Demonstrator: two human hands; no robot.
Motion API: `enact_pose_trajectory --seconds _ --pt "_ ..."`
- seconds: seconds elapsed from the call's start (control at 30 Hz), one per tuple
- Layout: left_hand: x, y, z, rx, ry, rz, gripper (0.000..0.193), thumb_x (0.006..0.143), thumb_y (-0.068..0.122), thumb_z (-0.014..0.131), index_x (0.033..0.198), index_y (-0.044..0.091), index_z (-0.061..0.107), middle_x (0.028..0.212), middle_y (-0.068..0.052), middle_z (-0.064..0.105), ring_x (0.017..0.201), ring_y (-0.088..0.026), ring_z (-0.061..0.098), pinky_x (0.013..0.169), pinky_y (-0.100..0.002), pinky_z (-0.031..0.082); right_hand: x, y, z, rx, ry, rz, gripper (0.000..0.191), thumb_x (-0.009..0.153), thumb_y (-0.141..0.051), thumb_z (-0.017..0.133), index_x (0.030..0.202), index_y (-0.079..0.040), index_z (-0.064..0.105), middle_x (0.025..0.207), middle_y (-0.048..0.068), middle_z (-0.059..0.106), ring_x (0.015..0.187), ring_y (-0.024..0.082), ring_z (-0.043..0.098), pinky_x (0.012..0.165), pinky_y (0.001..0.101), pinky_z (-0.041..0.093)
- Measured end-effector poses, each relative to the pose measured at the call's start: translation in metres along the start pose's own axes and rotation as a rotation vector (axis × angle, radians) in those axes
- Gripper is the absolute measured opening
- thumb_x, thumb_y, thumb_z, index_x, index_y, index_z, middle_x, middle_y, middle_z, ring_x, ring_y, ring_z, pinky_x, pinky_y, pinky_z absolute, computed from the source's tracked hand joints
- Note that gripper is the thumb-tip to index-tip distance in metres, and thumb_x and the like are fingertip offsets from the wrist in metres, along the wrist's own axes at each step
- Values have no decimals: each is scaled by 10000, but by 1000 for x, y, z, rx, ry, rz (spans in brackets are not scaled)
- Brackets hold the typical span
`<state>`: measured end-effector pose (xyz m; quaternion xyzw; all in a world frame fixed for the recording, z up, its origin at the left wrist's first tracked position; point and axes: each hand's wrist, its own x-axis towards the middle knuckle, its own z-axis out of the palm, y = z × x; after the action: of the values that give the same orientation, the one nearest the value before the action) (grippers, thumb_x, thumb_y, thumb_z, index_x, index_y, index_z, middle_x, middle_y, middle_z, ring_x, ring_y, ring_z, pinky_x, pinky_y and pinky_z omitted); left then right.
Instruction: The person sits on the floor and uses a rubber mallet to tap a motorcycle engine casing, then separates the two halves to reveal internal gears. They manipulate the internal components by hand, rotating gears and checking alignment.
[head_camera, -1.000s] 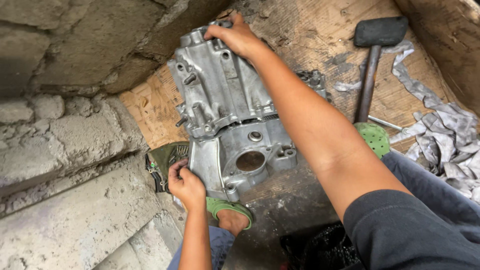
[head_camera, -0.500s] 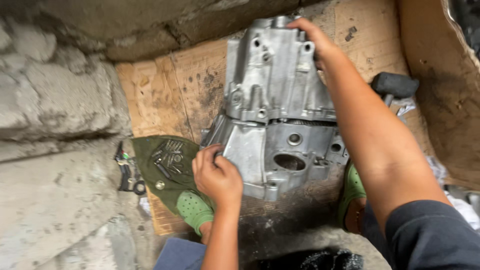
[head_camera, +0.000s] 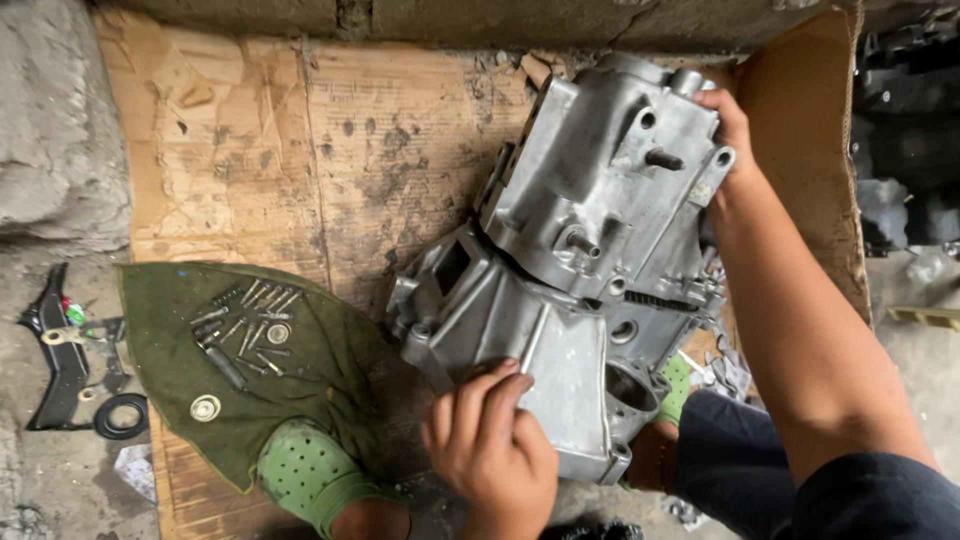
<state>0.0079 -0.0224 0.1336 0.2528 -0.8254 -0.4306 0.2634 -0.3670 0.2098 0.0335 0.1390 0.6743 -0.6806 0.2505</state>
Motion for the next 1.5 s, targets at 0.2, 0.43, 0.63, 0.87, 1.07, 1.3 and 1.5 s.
enact_pose_trajectory --seconds 0.2,0.43,0.63,0.87,1.07,1.3,1.5 --pt "-16 -32 -12 -240 -25 -3 203 822 -41 595 854 86 751 966 -17 795 908 -196 715 854 -331 525 -31 4 -4 26 -37 -62 469 856 -454 655 1154 -93 693 1084 87 715 995 257 675 938 398 547" --pt "-31 -41 -13 -327 18 -5 172 831 -74 599 820 61 705 949 -41 784 913 -232 710 866 -339 536 -45 2 3 9 -47 -93 515 827 -461 657 1193 -100 673 1120 92 706 1036 262 663 959 416 544" --pt "-32 -42 -12 -384 0 -11 178 812 -91 562 817 47 673 913 -57 756 935 -268 705 906 -366 567 -39 8 -9 34 -78 -95 516 849 -457 654 1208 -87 678 1109 96 717 1027 273 683 962 429 558" --pt "-16 -33 0 -409 22 -23 168 828 -113 572 835 47 621 887 -57 718 910 -265 695 904 -377 578 -5 11 -21 87 -305 -170 454 936 -373 638 1289 -89 612 1207 100 681 1097 266 631 1082 404 524" --pt "-7 -22 18 -386 20 -13 173 833 -135 539 849 28 596 867 -83 702 890 -267 689 889 -378 599 21 23 -37 39 -237 -64 483 926 -391 633 1300 -84 631 1211 98 690 1119 270 646 1082 409 529" --pt "7 -6 32 -264 -19 -28 185 798 -152 511 799 24 571 783 -99 682 835 -248 685 874 -389 584 52 38 -50 42 -296 1 499 925 -404 628 1309 -85 631 1216 96 689 1125 270 646 1083 411 529" --pt "-10 -7 58 -326 169 -96 173 765 -152 506 790 15 543 757 -121 630 760 -240 635 811 -382 574 55 57 -62 64 -348 33 512 924 -414 624 1316 -86 631 1220 95 688 1131 270 646 1083 413 528"
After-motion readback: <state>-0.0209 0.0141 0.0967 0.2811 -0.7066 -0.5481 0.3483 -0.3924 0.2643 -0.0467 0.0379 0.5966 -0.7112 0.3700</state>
